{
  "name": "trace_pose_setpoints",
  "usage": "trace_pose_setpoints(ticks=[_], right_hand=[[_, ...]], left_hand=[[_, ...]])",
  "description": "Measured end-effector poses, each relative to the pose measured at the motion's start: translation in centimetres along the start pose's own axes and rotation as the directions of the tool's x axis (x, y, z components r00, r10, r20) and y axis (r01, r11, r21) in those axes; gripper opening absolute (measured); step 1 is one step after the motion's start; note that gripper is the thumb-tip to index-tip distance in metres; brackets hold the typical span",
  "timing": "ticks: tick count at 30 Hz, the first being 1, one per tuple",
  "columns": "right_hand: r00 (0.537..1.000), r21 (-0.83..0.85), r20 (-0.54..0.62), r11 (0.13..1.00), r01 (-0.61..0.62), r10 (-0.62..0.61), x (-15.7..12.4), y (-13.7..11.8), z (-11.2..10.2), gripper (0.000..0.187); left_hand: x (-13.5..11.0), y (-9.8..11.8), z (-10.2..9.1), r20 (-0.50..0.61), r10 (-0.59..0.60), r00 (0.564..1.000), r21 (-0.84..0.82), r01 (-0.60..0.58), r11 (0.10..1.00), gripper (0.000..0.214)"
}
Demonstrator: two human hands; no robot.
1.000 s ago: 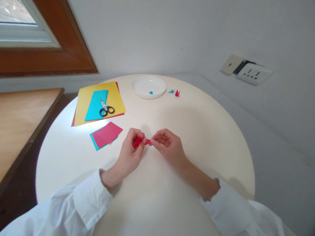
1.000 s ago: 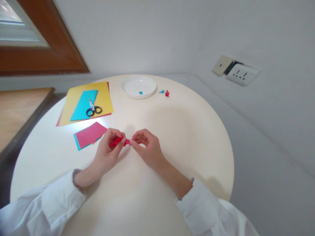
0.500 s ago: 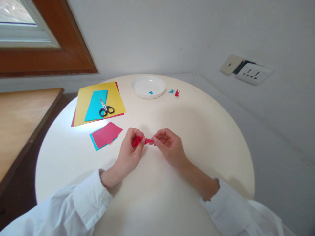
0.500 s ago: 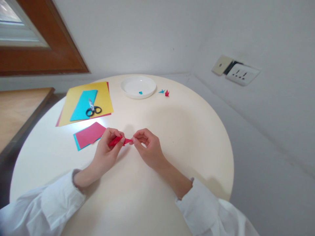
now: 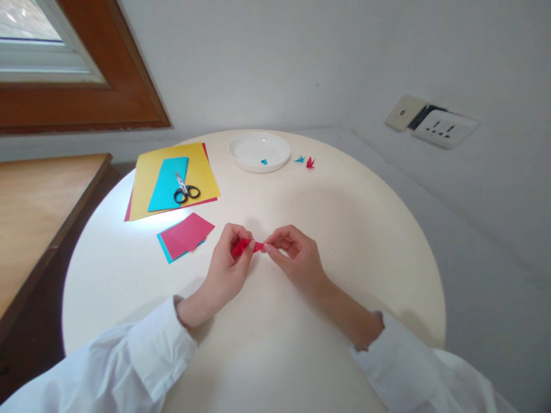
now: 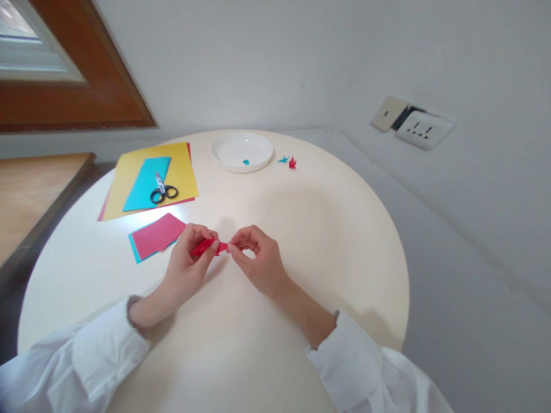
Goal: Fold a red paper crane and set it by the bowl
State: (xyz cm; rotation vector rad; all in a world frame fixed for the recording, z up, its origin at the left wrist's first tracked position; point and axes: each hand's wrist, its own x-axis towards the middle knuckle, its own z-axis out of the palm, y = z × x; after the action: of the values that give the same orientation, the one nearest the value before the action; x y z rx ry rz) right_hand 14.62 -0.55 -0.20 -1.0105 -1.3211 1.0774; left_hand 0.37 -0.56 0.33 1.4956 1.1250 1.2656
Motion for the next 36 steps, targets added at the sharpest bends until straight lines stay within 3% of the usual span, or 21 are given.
trace_pose_setpoints(ticks=[36], right_hand=[[0.999, 0.047, -0.004, 0.998, -0.034, 0.035, 0.05, -0.17, 0.01, 0.018]], left_hand=[[-0.1, 0.09, 0.01, -0.02, -0.017, 1.0, -0.043, 0.016, 0.999, 0.012]])
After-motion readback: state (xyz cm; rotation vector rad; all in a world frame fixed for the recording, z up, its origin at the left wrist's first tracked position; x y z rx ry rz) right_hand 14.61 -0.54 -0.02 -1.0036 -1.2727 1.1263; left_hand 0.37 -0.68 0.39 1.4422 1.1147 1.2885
